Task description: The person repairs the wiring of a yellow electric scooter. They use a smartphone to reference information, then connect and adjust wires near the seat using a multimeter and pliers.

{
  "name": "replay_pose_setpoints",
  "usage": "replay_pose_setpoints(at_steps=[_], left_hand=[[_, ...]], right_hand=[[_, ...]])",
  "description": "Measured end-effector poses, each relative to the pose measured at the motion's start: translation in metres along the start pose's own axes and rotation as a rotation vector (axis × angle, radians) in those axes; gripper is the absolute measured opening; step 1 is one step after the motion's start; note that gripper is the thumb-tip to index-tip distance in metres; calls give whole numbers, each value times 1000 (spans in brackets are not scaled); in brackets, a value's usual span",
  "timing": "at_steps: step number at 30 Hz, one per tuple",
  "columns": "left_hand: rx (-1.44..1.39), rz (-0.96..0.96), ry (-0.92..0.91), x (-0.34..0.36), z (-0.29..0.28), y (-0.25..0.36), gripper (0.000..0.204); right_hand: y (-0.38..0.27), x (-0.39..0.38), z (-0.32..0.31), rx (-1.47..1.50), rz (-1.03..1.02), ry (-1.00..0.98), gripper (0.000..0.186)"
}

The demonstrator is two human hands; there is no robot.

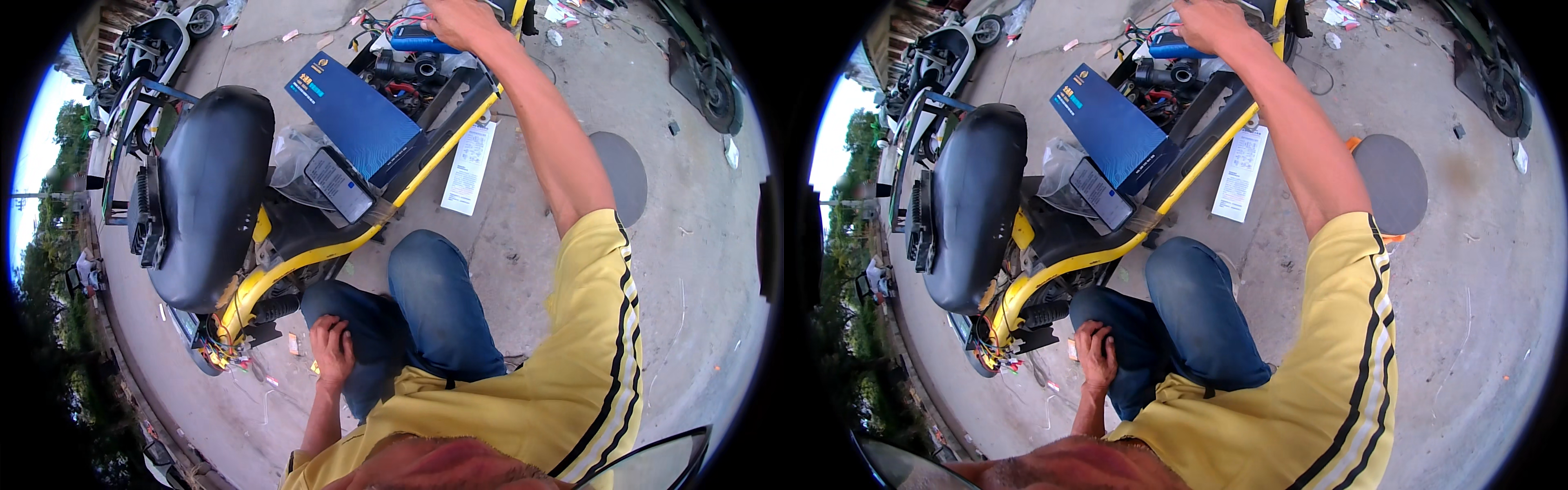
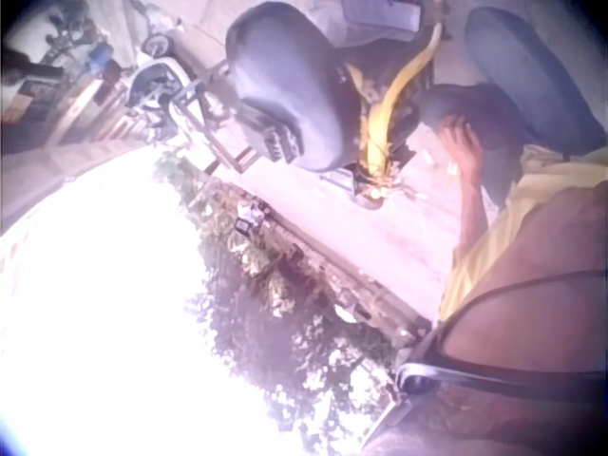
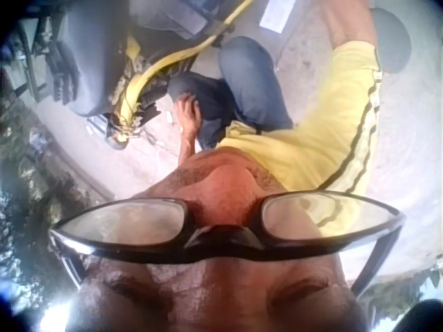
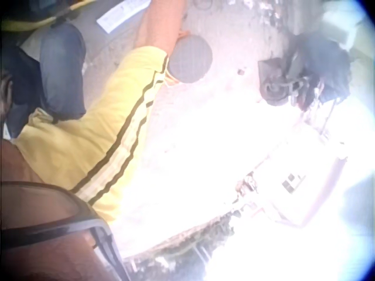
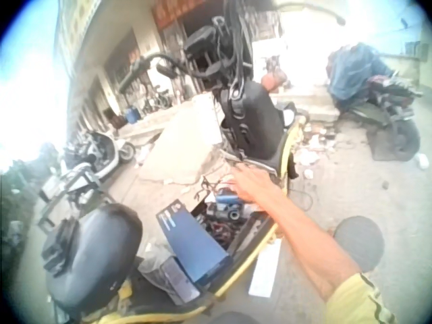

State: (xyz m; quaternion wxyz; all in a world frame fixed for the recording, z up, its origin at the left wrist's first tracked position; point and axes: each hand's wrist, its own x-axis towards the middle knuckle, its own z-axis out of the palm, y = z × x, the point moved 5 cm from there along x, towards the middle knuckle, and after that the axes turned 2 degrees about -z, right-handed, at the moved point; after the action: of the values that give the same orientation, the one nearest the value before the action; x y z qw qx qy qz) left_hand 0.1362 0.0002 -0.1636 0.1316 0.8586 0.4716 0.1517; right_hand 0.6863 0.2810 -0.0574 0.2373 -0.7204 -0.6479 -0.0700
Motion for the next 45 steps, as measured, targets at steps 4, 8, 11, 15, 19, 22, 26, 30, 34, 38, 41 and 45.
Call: replay_pose_setpoints(at_steps=[4, 8, 11, 15, 19, 22, 26, 30, 34, 38, 41, 45], left_hand=[[8, -3, -14, 4, 3, -1, 25], [-8, 6, -17, 13, 5, -2, 26], [-2, 2, -26, 15, 6, -4, 26], [18, -5, -31, 14, 8, -4, 26], [29, 8, -55, 21, 10, -3, 26], [40, 15, -51, 22, 11, -3, 26], [32, 3, -47, 24, 10, -4, 25], [23, 15, -38, 30, 8, -3, 26], [-5, 15, -24, 28, 9, -5, 26], [-8, 25, -18, 24, 6, -8, 27], [-25, 30, -5, 21, 6, -12, 27], [-38, 37, 6, 16, 1, -13, 26]], right_hand=[[-4, -23, -13, 18, -71, 86, 40], [-6, -49, -5, 45, -203, 309, 37], [-41, -79, -9, 373, -75, 104, 24], [-82, -117, 19, 568, 1, -116, 36], [-97, -132, 37, 608, -44, 80, 39], [-90, -104, 27, 643, 18, -21, 28], [-80, -54, 71, 221, -83, -214, 20], [-91, -30, 83, -61, -169, -350, 21], [-109, -22, 86, -185, -126, -558, 27], [-107, -26, 89, -194, -47, -744, 30], [-106, -29, 84, -185, 21, -707, 30], [-92, -31, 98, -158, 32, -691, 31]])
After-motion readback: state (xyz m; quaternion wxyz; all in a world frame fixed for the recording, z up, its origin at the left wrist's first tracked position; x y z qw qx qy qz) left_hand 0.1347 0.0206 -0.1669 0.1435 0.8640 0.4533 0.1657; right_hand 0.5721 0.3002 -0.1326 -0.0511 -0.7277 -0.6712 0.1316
